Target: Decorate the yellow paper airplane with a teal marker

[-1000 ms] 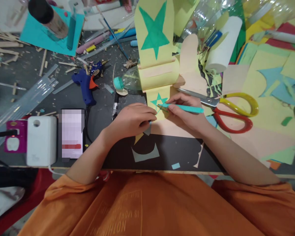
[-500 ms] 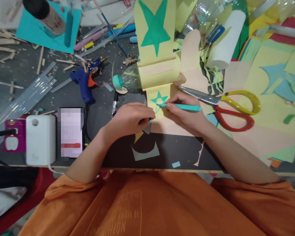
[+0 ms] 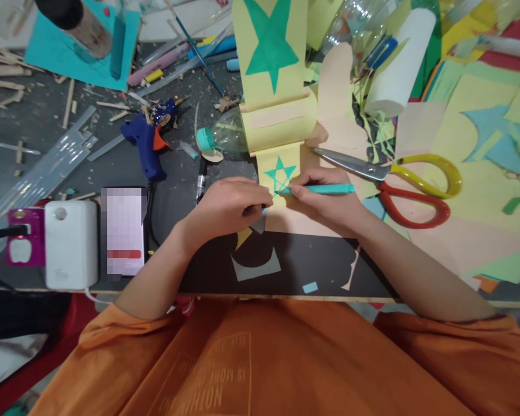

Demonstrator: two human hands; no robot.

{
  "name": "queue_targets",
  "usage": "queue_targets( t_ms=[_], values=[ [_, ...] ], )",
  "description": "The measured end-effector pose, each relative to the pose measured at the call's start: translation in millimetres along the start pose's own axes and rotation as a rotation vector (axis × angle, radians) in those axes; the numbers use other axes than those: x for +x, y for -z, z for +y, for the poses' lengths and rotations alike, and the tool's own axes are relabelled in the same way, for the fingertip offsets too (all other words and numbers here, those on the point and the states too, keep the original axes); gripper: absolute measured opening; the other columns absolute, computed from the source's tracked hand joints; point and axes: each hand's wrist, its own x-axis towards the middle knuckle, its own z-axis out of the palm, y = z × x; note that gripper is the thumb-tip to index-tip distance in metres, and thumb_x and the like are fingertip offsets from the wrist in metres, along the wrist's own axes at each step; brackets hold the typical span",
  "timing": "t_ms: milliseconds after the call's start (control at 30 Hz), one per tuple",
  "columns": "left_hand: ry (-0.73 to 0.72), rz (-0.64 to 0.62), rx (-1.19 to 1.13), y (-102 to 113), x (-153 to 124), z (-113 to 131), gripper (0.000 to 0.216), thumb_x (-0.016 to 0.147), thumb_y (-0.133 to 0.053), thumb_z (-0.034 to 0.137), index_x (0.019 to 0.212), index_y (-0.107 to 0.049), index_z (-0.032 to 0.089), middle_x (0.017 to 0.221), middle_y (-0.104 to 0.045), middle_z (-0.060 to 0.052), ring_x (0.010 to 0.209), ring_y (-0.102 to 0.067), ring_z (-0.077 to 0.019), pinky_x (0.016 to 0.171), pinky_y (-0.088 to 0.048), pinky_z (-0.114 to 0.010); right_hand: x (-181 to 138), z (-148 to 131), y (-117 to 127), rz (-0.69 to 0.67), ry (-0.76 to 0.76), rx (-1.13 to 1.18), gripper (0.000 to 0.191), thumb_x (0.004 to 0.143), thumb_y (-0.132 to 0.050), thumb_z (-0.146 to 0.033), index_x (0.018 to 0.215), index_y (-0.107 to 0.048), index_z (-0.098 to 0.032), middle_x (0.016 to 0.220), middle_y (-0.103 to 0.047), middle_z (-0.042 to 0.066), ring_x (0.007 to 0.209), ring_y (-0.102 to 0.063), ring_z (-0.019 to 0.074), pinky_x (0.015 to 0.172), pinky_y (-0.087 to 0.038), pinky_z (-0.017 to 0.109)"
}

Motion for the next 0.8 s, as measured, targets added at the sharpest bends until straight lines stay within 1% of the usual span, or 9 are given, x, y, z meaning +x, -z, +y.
queue_targets(
  t_ms=[133,267,333,500,600,700,800],
  values=[
    [-0.015,0.019,-0.002,-0.3,0.9,-0.5,0.033,0.086,-0.041,0.009,0.087,-0.072,0.02,0.08,-0.077,-0.001,0.081,-0.073,-0.0137,0.081,-0.056,-0.026,-0.5,0.5,2.4,-0.003,-0.005,0.001,0.018,0.075,-0.068,-0.024,0.06,-0.06,-0.021,0.061,-0.059,-0.002,0.061,-0.049,0.0129,0.058,-0.039,0.028],
    [-0.016,0.017,-0.007,-0.4,0.6,-1.4,0.033,0.087,-0.041,0.01,0.086,-0.072,0.021,0.079,-0.077,0.0,0.082,-0.073,-0.0135,0.082,-0.056,-0.026,-0.2,0.9,2.3,0.081,-0.002,0.062,0.018,0.08,-0.069,-0.026,0.064,-0.063,-0.022,0.065,-0.063,-0.002,0.062,-0.055,0.0135,0.061,-0.045,0.029],
    [-0.024,0.026,-0.013,-0.5,0.2,-1.3,0.032,0.087,-0.041,0.01,0.086,-0.071,0.021,0.08,-0.077,0.0,0.082,-0.073,-0.0137,0.082,-0.056,-0.026,0.2,2.4,1.3,0.101,0.018,0.072,0.017,0.082,-0.07,-0.027,0.066,-0.064,-0.022,0.066,-0.064,-0.002,0.063,-0.056,0.0132,0.062,-0.046,0.029],
    [-0.023,0.042,-0.04,-1.5,-0.5,-0.5,0.03,0.088,-0.043,0.011,0.084,-0.071,0.02,0.078,-0.076,0.0,0.081,-0.073,-0.0139,0.081,-0.056,-0.026,-0.3,5.7,-0.7,0.106,0.062,0.044,0.017,0.083,-0.071,-0.029,0.068,-0.065,-0.022,0.067,-0.063,-0.002,0.064,-0.054,0.0133,0.06,-0.045,0.028],
    [0.021,0.005,-0.046,-1.8,-0.6,-0.3,0.029,0.088,-0.044,0.01,0.084,-0.071,0.022,0.078,-0.076,0.001,0.082,-0.072,-0.0129,0.084,-0.055,-0.026,-0.6,5.6,-0.9,0.108,0.075,0.01,0.017,0.083,-0.07,-0.029,0.069,-0.065,-0.022,0.064,-0.061,-0.002,0.061,-0.051,0.0124,0.058,-0.043,0.027],
    [0.056,-0.032,-0.07,-1.0,-0.4,0.1,0.028,0.088,-0.046,0.011,0.084,-0.071,0.023,0.08,-0.076,0.001,0.083,-0.072,-0.0129,0.086,-0.055,-0.027,-0.3,5.2,-0.3,0.106,0.072,-0.032,0.022,0.082,-0.07,-0.032,0.064,-0.063,-0.021,0.06,-0.059,-0.003,0.059,-0.048,0.0119,0.055,-0.04,0.027],
    [0.065,-0.044,-0.088,0.2,0.0,0.5,0.028,0.088,-0.046,0.011,0.084,-0.071,0.023,0.08,-0.076,0.001,0.083,-0.072,-0.0133,0.086,-0.055,-0.027,-0.1,4.2,1.0,0.068,0.065,-0.032,0.025,0.08,-0.07,-0.032,0.06,-0.061,-0.021,0.059,-0.059,-0.002,0.059,-0.049,0.0122,0.053,-0.039,0.027]
  ],
)
